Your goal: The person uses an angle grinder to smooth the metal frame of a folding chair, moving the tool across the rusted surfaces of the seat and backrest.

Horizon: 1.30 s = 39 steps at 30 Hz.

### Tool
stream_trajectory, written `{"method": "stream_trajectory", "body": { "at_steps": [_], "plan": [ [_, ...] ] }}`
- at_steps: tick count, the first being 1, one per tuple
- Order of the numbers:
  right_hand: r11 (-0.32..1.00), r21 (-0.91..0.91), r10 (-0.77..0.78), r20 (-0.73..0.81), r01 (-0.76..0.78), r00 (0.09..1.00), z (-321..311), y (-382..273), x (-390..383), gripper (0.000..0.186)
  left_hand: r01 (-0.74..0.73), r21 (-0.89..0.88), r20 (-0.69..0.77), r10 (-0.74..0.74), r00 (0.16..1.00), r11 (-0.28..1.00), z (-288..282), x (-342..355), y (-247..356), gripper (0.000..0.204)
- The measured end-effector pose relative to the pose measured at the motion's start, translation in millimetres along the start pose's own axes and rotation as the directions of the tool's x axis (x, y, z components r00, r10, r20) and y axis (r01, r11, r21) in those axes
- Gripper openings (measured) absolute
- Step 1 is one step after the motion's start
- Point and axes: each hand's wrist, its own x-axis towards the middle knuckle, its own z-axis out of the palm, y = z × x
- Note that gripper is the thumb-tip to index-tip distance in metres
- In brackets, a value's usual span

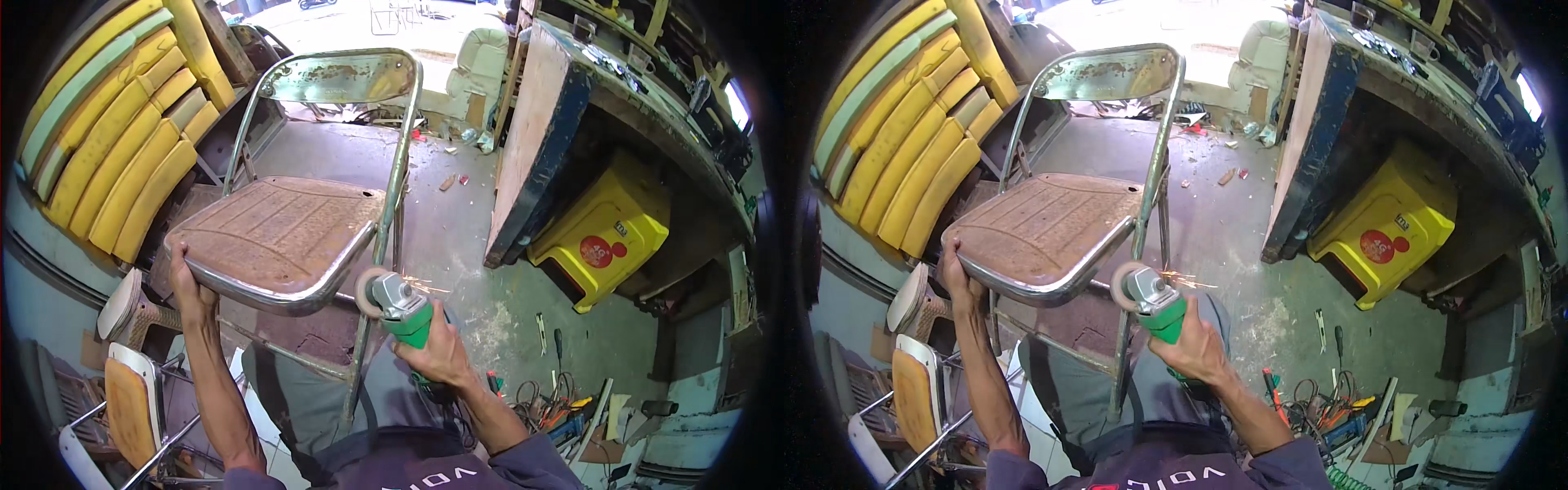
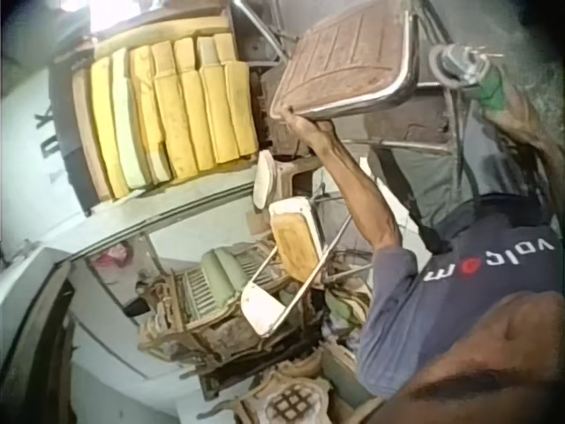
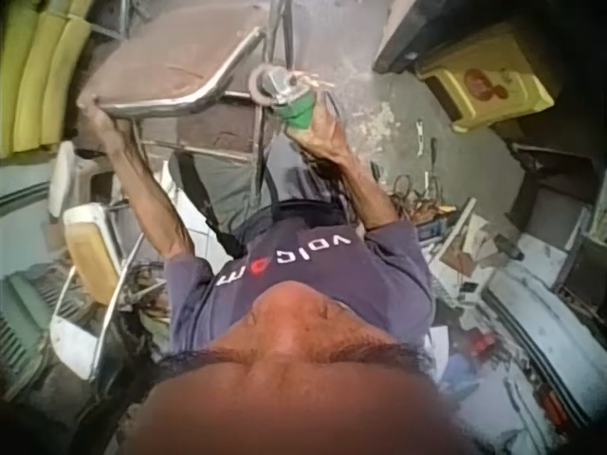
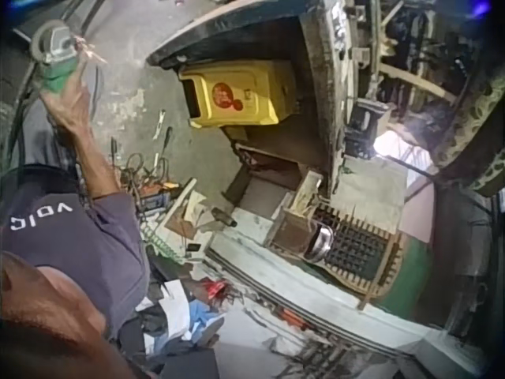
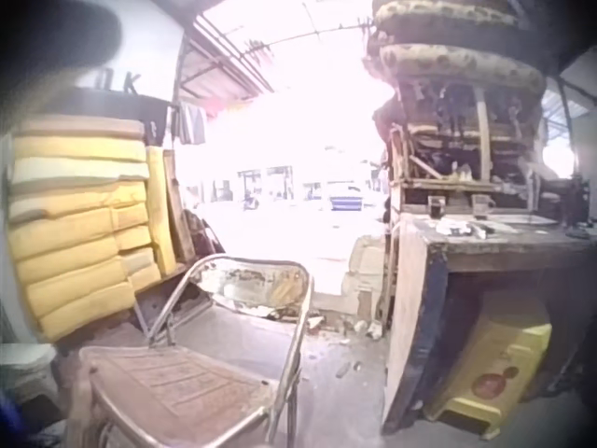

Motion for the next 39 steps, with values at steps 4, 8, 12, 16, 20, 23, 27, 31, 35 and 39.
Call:
{"method": "stream_trajectory", "body": {
  "at_steps": [4, 8, 12, 16, 20, 23, 27, 31, 35, 39],
  "plan": [
    [0.996, 0.083, -0.041, -0.015, 0.043, 0.999, 13, 15, -14, 0.076, 0.012, -0.011, 0.057, -0.011, 0.998, 1.0, -2, 4, 3, 0.049],
    [0.986, 0.164, 0.003, -0.061, 0.007, 0.998, 11, 10, -4, 0.074, 0.054, 0.002, -0.007, -0.054, 0.999, 0.999, 1, -1, 5, 0.049],
    [0.992, 0.128, 0.001, -0.032, 0.003, 0.999, 5, 18, -7, 0.076, 0.048, 0.026, 0.01, -0.048, 0.999, 0.999, 2, 4, 4, 0.053],
    [0.993, 0.115, -0.022, 0.0, 0.022, 1.0, 10, 25, -18, 0.081, 0.105, -0.033, 0.08, -0.102, 0.992, 0.994, -10, 16, 0, 0.055],
    [0.993, 0.095, 0.075, -0.056, -0.07, 0.996, -17, 0, 11, 0.082, 0.053, -0.032, 0.077, -0.05, 0.996, 0.998, -1, 10, 0, 0.053],
    [1.0, -0.019, -0.019, -0.034, 0.019, 0.999, -23, 4, 10, 0.083, -0.001, -0.054, 0.079, 0.005, 0.997, 0.999, -12, 7, -3, 0.052],
    [0.999, 0.034, -0.005, -0.076, 0.007, 0.997, -16, 12, 7, 0.084, 0.044, -0.065, 0.086, -0.038, 0.996, 0.997, -25, 2, -5, 0.052],
    [0.989, 0.118, 0.109, -0.204, -0.086, 0.973, -25, 21, 11, 0.081, 0.069, -0.034, 0.044, -0.068, 0.997, 0.997, -10, -19, 5, 0.055],
    [0.96, 0.262, 0.161, -0.239, -0.096, 0.958, -24, 43, -8, 0.076, 0.193, -0.161, 0.134, -0.172, 0.976, 0.968, -18, -30, 12, 0.06],
    [0.942, 0.317, 0.208, -0.302, -0.108, 0.93, -29, 48, -30, 0.07, 0.213, -0.302, 0.231, -0.146, 0.962, 0.929, -24, -27, 0, 0.059]
  ]
}}
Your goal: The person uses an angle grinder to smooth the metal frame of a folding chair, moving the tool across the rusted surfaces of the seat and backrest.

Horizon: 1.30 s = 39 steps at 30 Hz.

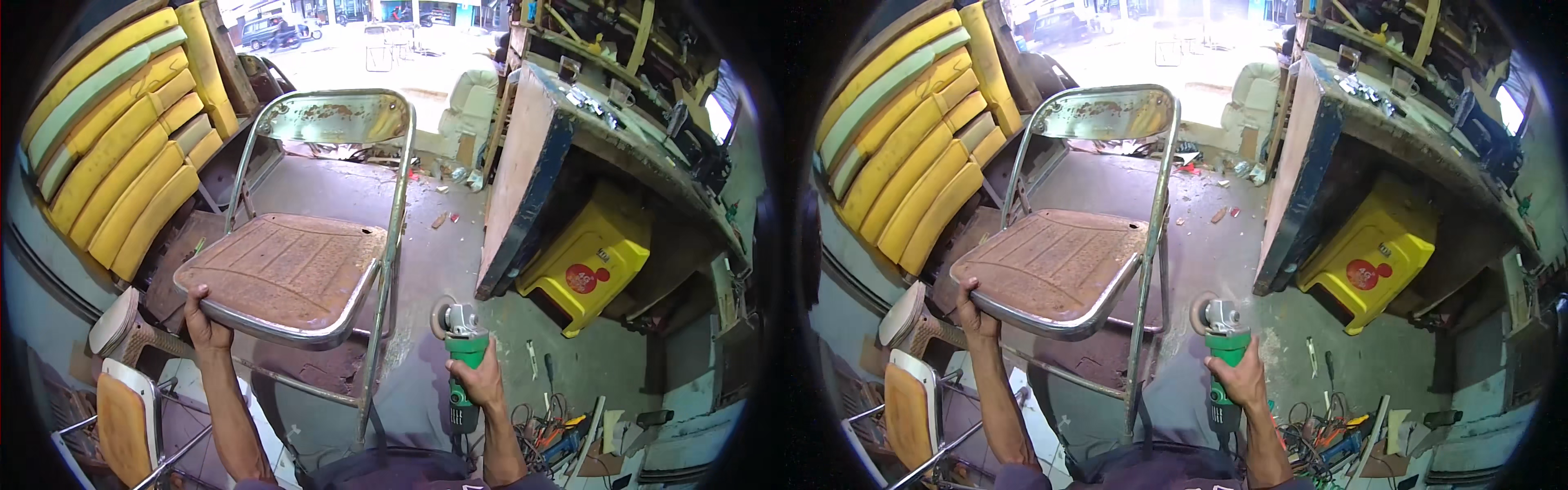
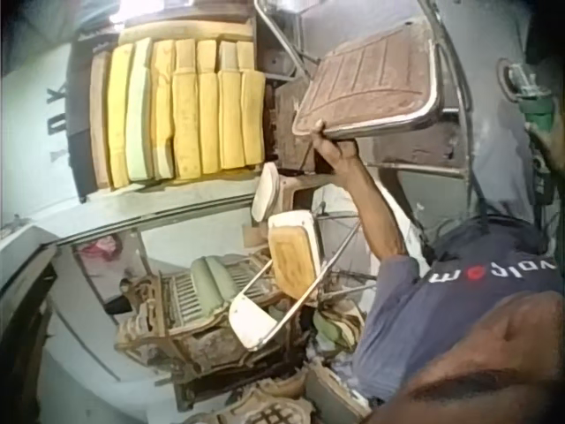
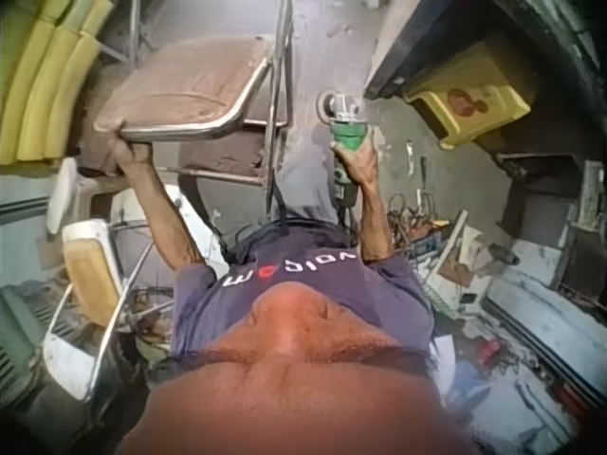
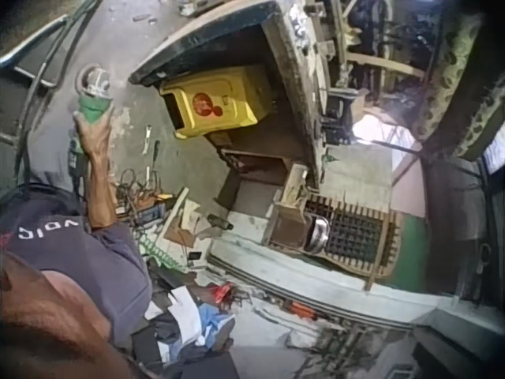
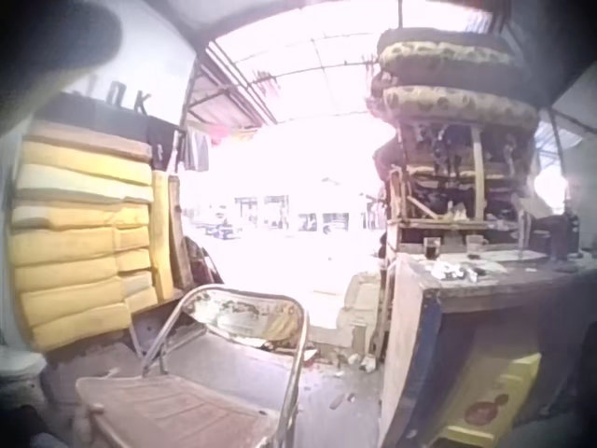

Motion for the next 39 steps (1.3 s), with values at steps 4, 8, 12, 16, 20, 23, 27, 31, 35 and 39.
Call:
{"method": "stream_trajectory", "body": {
  "at_steps": [4, 8, 12, 16, 20, 23, 27, 31, 35, 39],
  "plan": [
    [0.999, -0.021, -0.034, -0.145, 0.032, 0.989, -21, -2, -23, 0.069, -0.054, -0.069, -0.003, 0.054, 0.999, 0.996, 4, -2, -14, 0.052],
    [0.998, 0.056, 0.017, -0.204, -0.006, 0.979, -40, -25, -44, 0.066, -0.143, -0.199, -0.078, 0.13, 0.988, 0.969, -11, 1, -30, 0.041],
    [0.997, 0.034, -0.053, -0.315, 0.068, 0.947, -53, -26, -58, 0.063, -0.222, -0.123, -0.07, 0.215, 0.974, 0.967, 19, -18, -46, 0.065],
    [0.998, 0.066, 0.011, -0.36, 0.013, 0.933, -59, -24, -62, 0.062, -0.259, -0.096, -0.157, 0.243, 0.957, 0.961, 40, -32, -57, 0.052],
    [0.995, 0.1, 0.029, -0.36, 0.008, 0.933, -59, -35, -69, 0.063, -0.117, -0.119, -0.061, 0.11, 0.992, 0.986, 52, -57, -68, 0.01],
    [0.994, 0.093, -0.024, -0.371, 0.063, 0.928, -62, -37, -69, 0.063, -0.042, -0.159, 0.008, 0.044, 0.999, 0.986, 65, -69, -70, 0.009],
    [0.988, 0.146, 0.004, -0.357, 0.052, 0.934, -70, -35, -64, 0.064, -0.129, 0.024, -0.157, 0.131, 0.979, 0.991, 97, -70, -89, 0.018],
    [0.983, 0.147, -0.048, -0.395, 0.115, 0.917, -71, -38, -67, 0.067, -0.097, 0.013, -0.181, 0.097, 0.979, 0.995, 120, -55, -85, 0.017],
    [0.981, 0.162, -0.032, -0.402, 0.106, 0.915, -78, -16, -67, 0.074, -0.092, -0.036, -0.018, 0.091, 0.996, 0.995, 96, 1, -80, 0.01],
    [0.969, 0.238, 0.046, -0.424, 0.062, 0.905, -78, -25, -78, 0.072, -0.11, -0.055, -0.081, 0.105, 0.991, 0.992, 61, 33, -57, 0.013]
  ]
}}
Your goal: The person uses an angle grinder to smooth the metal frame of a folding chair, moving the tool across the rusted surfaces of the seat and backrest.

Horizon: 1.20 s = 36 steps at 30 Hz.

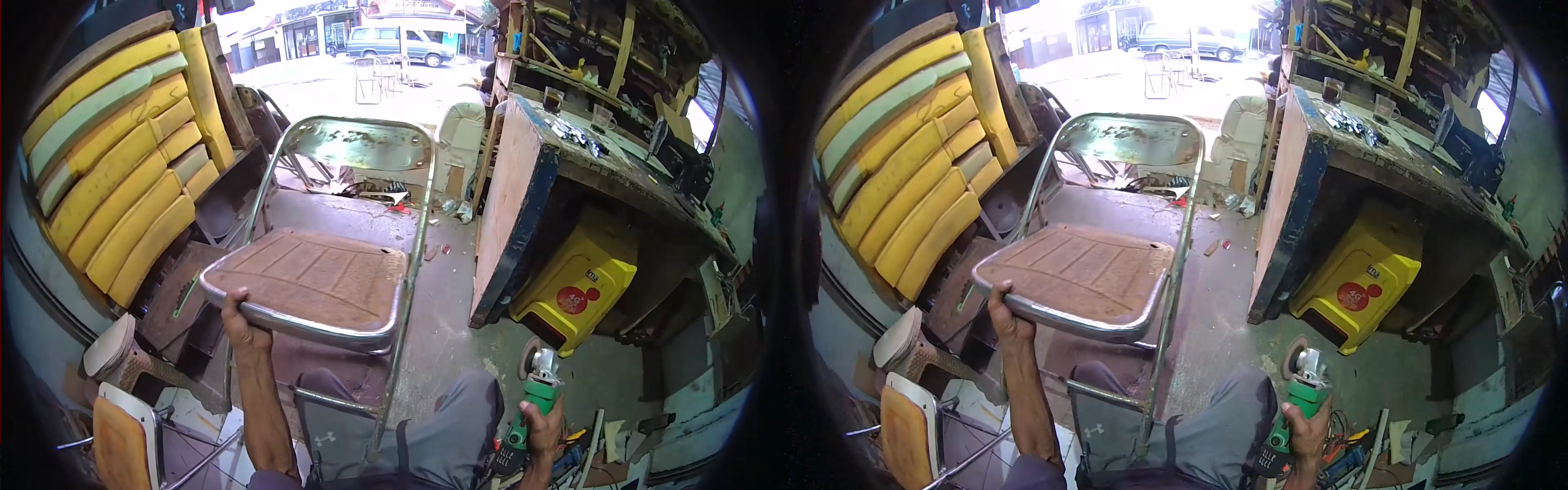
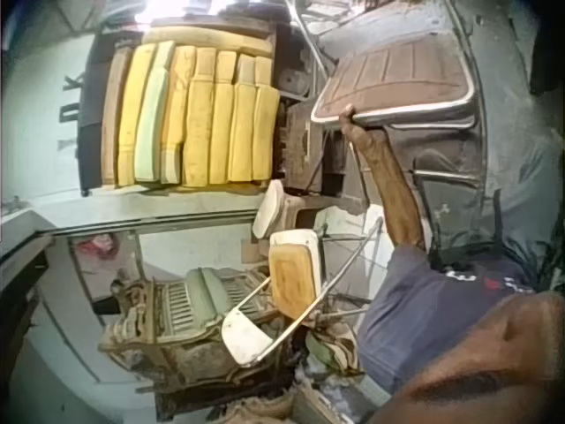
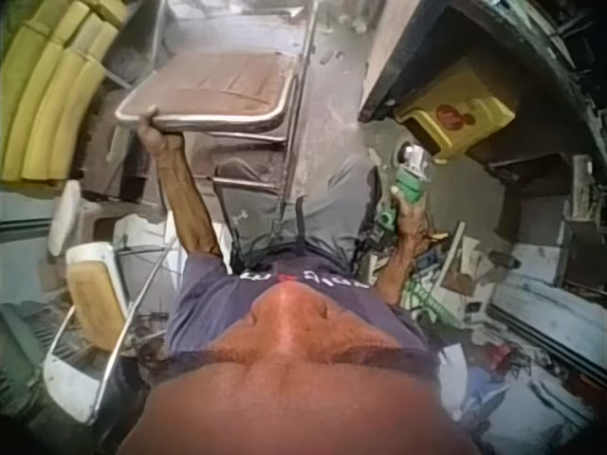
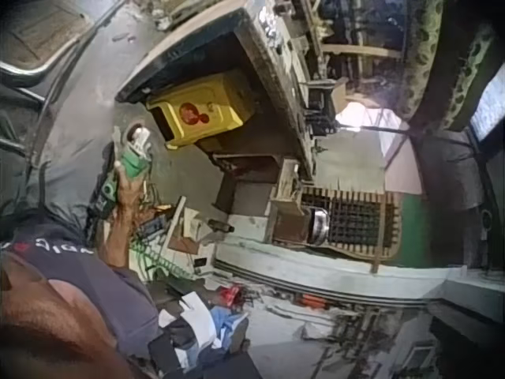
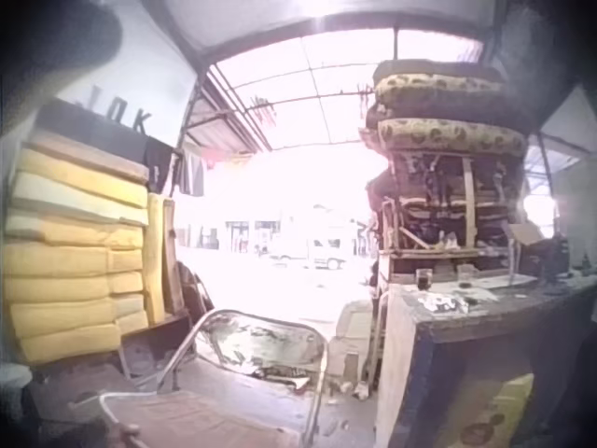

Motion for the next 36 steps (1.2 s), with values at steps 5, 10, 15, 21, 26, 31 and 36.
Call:
{"method": "stream_trajectory", "body": {
  "at_steps": [5, 10, 15, 21, 26, 31, 36],
  "plan": [
    [0.998, -0.062, -0.018, -0.076, 0.013, 0.997, -22, 18, 4, 0.063, -0.038, -0.055, -0.033, 0.036, 0.999, 0.998, -64, -23, 27, 0.052],
    [1.0, -0.006, -0.021, -0.143, 0.021, 0.99, -38, 38, 11, 0.064, -0.135, -0.113, -0.108, 0.123, 0.987, 0.984, -70, -102, 8, 0.06],
    [0.975, -0.216, -0.075, -0.145, 0.042, 0.987, -37, 30, 10, 0.063, -0.156, -0.028, -0.171, 0.149, 0.974, 0.987, -31, -98, -12, 0.062],
    [0.992, -0.125, -0.02, -0.138, 0.002, 0.99, -46, 27, -3, 0.065, -0.037, -0.146, -0.198, 0.007, 0.98, 0.989, 44, -29, -68, 0.011],
    [0.982, -0.184, -0.082, -0.201, 0.045, 0.976, -55, 31, -1, 0.069, 0.047, -0.136, -0.043, -0.054, 0.998, 0.99, 23, 11, -113, 0.02],
    [0.986, -0.157, 0.025, -0.178, -0.053, 0.984, -31, -4, 5, 0.068, 0.212, -0.134, 0.145, -0.192, 0.971, 0.968, -88, 50, -122, 0.045],
    [0.973, -0.226, -0.059, -0.105, 0.034, 0.993, -31, 19, 15, 0.071, 0.138, 0.123, -0.105, -0.125, 0.987, 0.983, -106, 81, -82, 0.048]
  ]
}}
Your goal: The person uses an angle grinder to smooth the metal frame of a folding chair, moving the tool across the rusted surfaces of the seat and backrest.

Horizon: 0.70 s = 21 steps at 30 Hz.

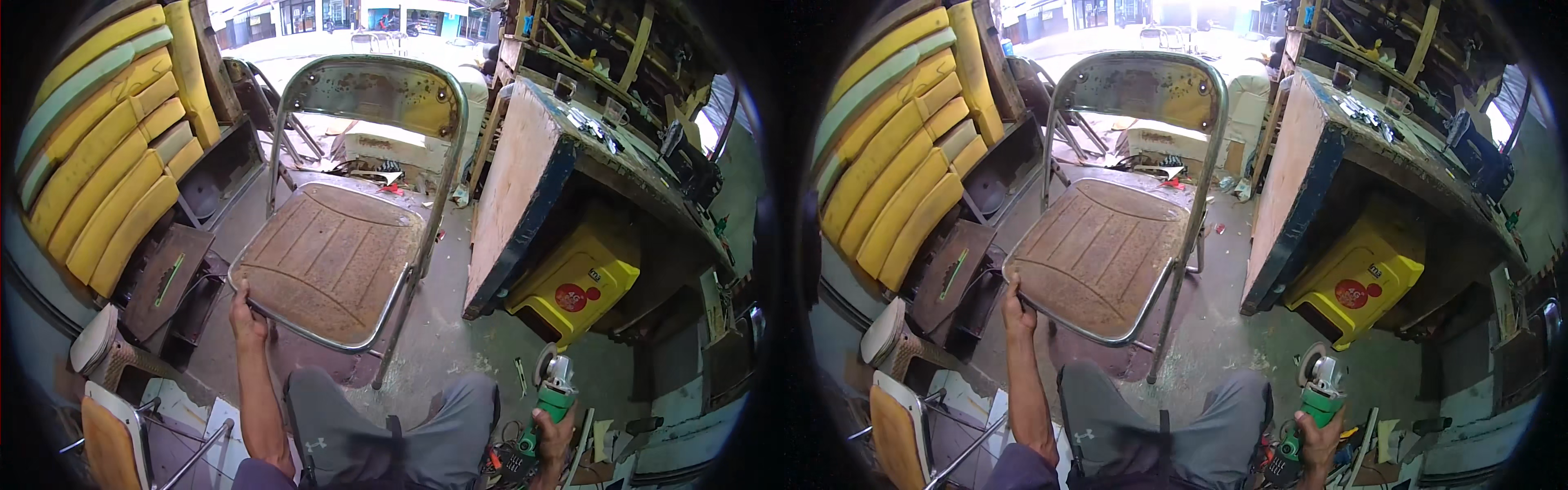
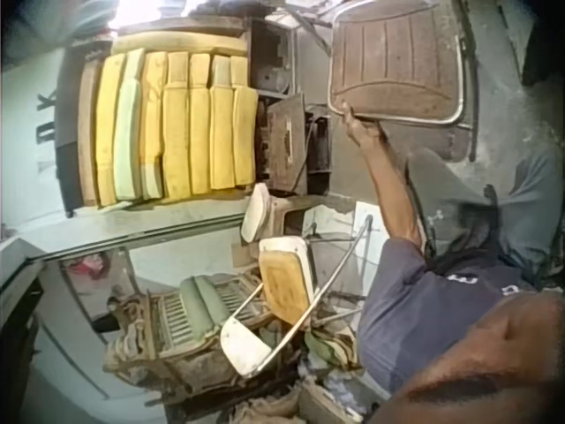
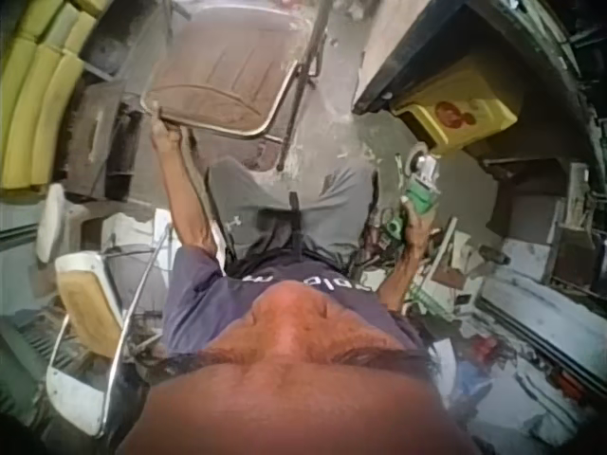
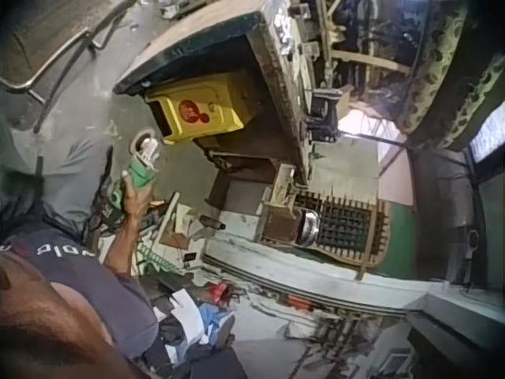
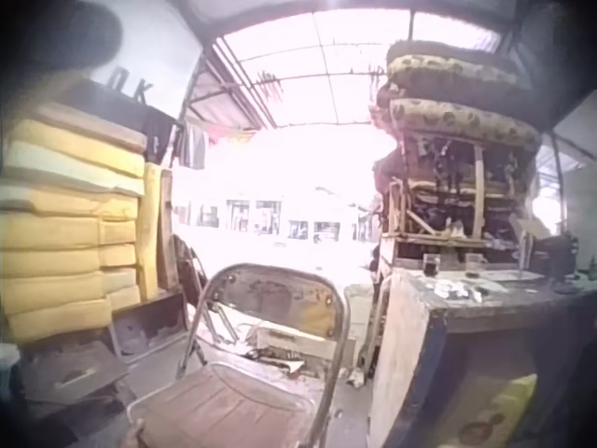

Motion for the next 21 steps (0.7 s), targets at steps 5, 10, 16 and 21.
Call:
{"method": "stream_trajectory", "body": {
  "at_steps": [5, 10, 16, 21],
  "plan": [
    [0.998, 0.016, 0.055, 0.036, -0.056, 0.998, 28, 7, 6, 0.073, 0.027, 0.356, -0.08, 0.001, 0.997, 0.934, 47, -87, -52, 0.034],
    [0.997, -0.072, -0.008, 0.145, 0.019, 0.989, 36, -12, 14, 0.073, 0.059, 0.472, 0.199, -0.171, 0.965, 0.88, 2, -51, -9, 0.052],
    [0.949, -0.272, -0.078, 0.286, 0.159, 0.955, 60, -63, 23, 0.076, 0.24, 0.569, 0.147, -0.384, 0.911, 0.787, -63, 29, 108, 0.057],
    [0.83, -0.38, -0.183, 0.504, 0.407, 0.844, 107, -95, 27, 0.077, 0.286, 0.786, -0.04, -0.417, 0.908, 0.548, -46, 38, 143, 0.063]
  ]
}}
